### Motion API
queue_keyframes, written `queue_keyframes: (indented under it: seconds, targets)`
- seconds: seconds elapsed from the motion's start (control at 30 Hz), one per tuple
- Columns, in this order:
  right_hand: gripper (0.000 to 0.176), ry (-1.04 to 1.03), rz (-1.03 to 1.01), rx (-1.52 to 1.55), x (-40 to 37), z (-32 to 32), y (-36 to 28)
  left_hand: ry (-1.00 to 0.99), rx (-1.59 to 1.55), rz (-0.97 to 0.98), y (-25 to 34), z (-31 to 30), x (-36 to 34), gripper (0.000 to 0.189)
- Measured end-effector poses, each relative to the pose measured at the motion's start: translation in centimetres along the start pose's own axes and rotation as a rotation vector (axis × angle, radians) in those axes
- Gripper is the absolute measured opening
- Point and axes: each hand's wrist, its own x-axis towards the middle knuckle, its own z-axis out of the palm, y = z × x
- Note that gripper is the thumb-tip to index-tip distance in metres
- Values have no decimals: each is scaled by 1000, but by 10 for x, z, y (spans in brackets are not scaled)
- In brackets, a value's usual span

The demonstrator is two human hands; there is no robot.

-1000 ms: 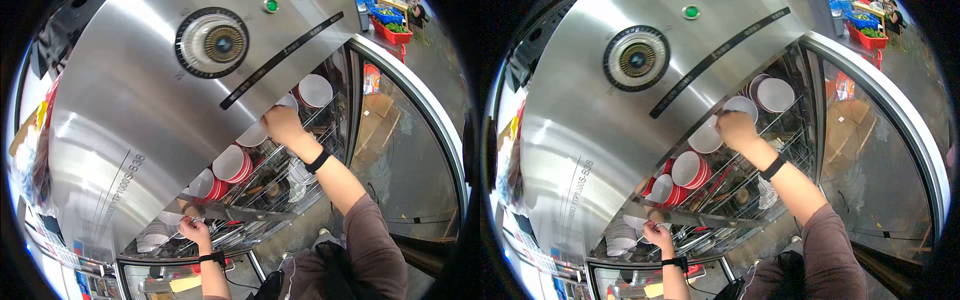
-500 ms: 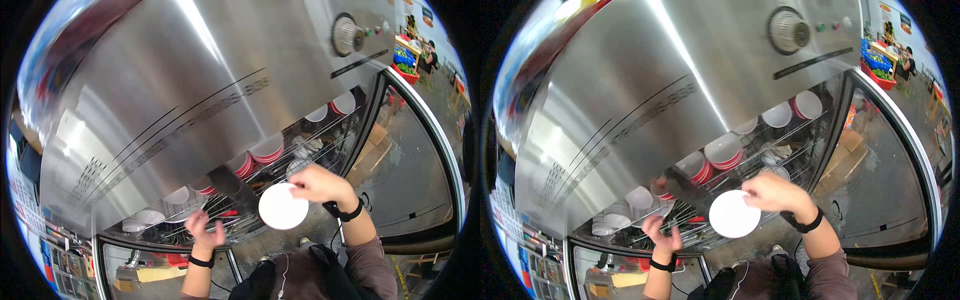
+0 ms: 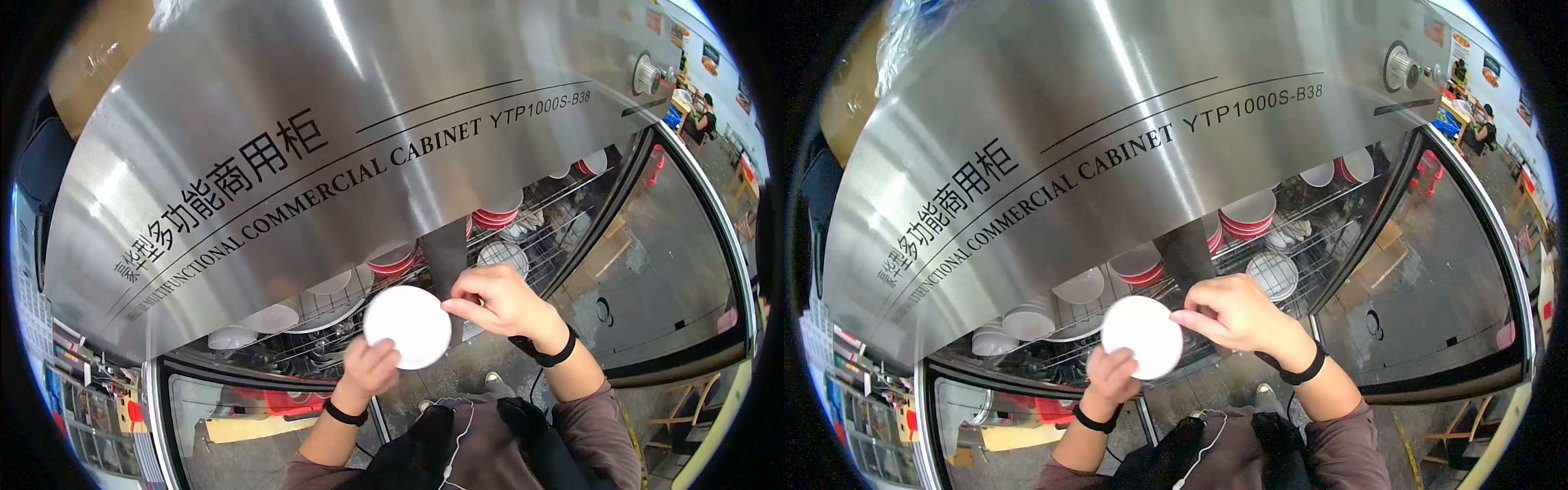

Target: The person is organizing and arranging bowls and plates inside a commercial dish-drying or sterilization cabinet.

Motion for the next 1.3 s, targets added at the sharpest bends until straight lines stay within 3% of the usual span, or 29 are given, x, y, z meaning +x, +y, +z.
queue_keyframes:
  seconds: [0.17, 0.33, 0.6, 0.8, 0.9, 0.93, 1.03, 1.07, 1.2, 1.3]
  targets:
    - [25, 79, 165, -31, -25, -16, 8, 164, 50, -277, -29, 9, 24, 28]
    - [21, 154, 311, -64, -70, -36, 33, 91, 33, -464, -39, 31, 64, 12]
    - [22, 238, 553, -103, -149, -96, 91, 15, 145, -599, -39, 77, 77, 18]
    - [22, 278, 535, -98, -182, -133, 134, -88, 270, -627, -39, 91, 69, 24]
    - [23, 256, 523, -65, -192, -141, 161, -40, 329, -583, -35, 97, 73, 29]
    - [23, 247, 512, -60, -193, -142, 169, -43, 406, -545, -29, 97, 76, 42]
    - [22, 221, 457, -53, -191, -143, 191, 82, 298, -800, -6, 103, 78, 54]
    - [22, 211, 441, -39, -188, -143, 197, 94, 360, -797, -6, 105, 68, 63]
    - [21, 170, 488, 22, -180, -141, 207, 181, 452, -772, 14, 106, 52, 63]
    - [21, 129, 511, 40, -172, -136, 204, -13, 436, -914, 38, 97, 38, 48]
